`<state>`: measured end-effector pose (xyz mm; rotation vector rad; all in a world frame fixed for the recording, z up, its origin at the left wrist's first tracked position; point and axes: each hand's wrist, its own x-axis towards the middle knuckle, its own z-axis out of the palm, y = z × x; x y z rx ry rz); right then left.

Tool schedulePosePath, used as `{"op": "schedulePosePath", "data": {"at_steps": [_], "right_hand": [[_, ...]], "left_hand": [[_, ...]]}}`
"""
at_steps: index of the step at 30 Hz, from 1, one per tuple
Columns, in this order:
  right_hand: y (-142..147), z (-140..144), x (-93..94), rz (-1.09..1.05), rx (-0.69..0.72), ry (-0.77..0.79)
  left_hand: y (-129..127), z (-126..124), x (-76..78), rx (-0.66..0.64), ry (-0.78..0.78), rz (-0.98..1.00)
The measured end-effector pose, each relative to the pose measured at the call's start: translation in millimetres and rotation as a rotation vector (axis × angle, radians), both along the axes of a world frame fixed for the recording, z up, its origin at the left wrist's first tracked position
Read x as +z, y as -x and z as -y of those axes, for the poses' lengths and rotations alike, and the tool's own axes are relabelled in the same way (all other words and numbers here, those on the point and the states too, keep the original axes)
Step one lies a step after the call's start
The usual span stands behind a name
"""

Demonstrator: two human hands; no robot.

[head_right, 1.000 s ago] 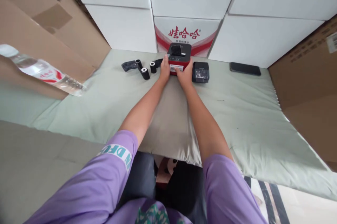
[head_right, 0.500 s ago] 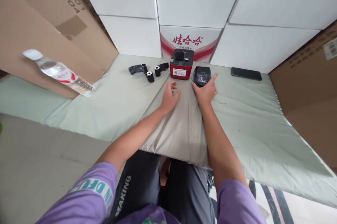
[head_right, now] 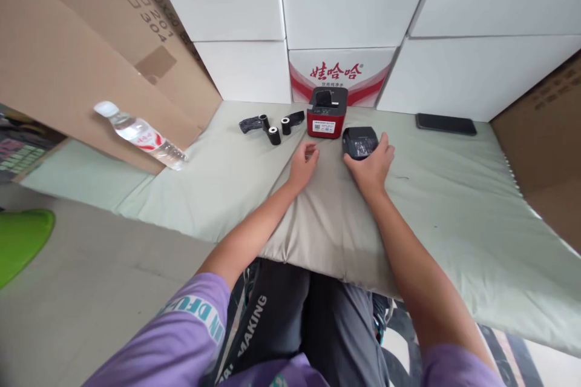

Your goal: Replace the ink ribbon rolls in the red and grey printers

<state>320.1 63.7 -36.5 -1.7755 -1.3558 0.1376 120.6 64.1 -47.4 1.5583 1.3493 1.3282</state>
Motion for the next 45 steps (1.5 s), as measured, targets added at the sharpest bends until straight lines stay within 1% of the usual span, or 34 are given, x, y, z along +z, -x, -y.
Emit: {"op": "schedulePosePath", "data": {"at_steps": [3, 5, 8, 11, 14, 17, 20, 22, 23, 26, 28, 32, 34, 38, 41, 43, 45], "right_hand": [[17.1, 42.5, 0.6, 0.003, 0.087, -0.031], [33.8, 62.5, -0.9, -0.002, 0.15, -0.038], [56.5, 79.3, -6.3, -0.002, 0.231, -0.02], [66.5, 85.6, -12.6, 0.025, 0.314, -0.004], [59.9, 84.0, -16.8, 0.056, 0.355, -0.011], [41.1, 75.7, -19.6, 0.041, 0.437, -0.01], [21.4, 65.3, -24.0, 0.048, 0.578, 0.007], [13.6, 59.6, -27.5, 0.097, 0.62, 0.02], [11.8, 57.4, -29.0, 0.123, 0.616, 0.029], [10.8, 51.9, -32.2, 0.159, 0.576, 0.084], [8.8, 47.3, -33.3, 0.14, 0.579, 0.112], [-5.9, 34.7, -33.9, 0.074, 0.657, 0.12], [-14.4, 29.6, -33.5, 0.055, 0.688, 0.127], [-21.4, 27.1, -31.7, 0.059, 0.702, 0.15], [-19.9, 28.8, -30.7, 0.067, 0.72, 0.153], [-18.3, 30.1, -30.3, 0.057, 0.723, 0.145], [-16.9, 31.2, -29.8, 0.034, 0.724, 0.146]], "left_hand": [[-2.1, -0.8, -1.0, -0.004, 0.042, -0.011], [-3.5, 0.0, -1.6, -0.008, 0.054, 0.002], [-2.5, 4.0, -0.5, -0.033, 0.063, 0.034], [1.7, 8.2, 2.2, -0.061, 0.08, 0.043], [4.9, 8.8, 3.7, -0.088, 0.074, 0.035], [6.1, 5.3, 2.9, -0.096, 0.053, 0.025], [8.6, -1.2, -0.5, -0.094, 0.031, 0.058], [12.1, -6.2, -4.5, -0.113, 0.04, 0.098], [14.4, -8.8, -7.0, -0.135, 0.046, 0.106], [22.7, -16.8, -14.7, -0.218, 0.046, 0.056], [29.1, -22.5, -18.5, -0.284, 0.048, 0.029], [41.8, -32.4, -19.4, -0.521, 0.163, 0.083], [45.8, -34.3, -17.5, -0.581, 0.203, 0.07], [46.2, -32.8, -14.5, -0.58, 0.186, 0.032], [44.5, -33.0, -13.5, -0.549, 0.177, -0.065], [44.4, -35.4, -12.9, -0.517, 0.207, -0.142], [44.9, -38.8, -11.8, -0.519, 0.246, -0.156]]}}
